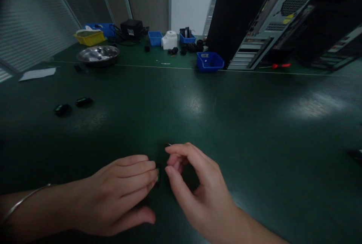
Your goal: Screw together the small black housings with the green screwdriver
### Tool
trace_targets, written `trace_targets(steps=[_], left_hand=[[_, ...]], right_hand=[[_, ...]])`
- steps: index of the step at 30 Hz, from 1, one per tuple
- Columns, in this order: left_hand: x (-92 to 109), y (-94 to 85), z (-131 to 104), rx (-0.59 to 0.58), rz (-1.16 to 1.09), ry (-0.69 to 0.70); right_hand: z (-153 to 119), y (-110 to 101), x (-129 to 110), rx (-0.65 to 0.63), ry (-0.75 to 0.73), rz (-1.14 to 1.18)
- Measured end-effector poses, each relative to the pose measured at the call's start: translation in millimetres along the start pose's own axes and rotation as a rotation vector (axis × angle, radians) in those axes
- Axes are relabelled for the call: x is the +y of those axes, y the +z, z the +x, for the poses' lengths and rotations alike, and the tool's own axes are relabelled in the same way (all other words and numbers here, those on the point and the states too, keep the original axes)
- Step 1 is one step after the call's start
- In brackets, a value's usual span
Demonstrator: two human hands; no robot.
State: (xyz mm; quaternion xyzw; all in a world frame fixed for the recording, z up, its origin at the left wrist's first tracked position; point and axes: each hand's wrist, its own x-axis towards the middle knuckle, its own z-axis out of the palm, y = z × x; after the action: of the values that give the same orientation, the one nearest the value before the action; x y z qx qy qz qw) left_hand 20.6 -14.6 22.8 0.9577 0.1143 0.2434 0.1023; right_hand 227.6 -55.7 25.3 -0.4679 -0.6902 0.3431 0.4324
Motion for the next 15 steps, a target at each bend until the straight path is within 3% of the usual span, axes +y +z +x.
trace_targets(steps=[15], left_hand=[[1.7, 2.9, 0.4, -0.034, 0.015, 0.019]], right_hand=[[0.4, -1.6, 1.4, 0.007, 0.003, -0.015]])
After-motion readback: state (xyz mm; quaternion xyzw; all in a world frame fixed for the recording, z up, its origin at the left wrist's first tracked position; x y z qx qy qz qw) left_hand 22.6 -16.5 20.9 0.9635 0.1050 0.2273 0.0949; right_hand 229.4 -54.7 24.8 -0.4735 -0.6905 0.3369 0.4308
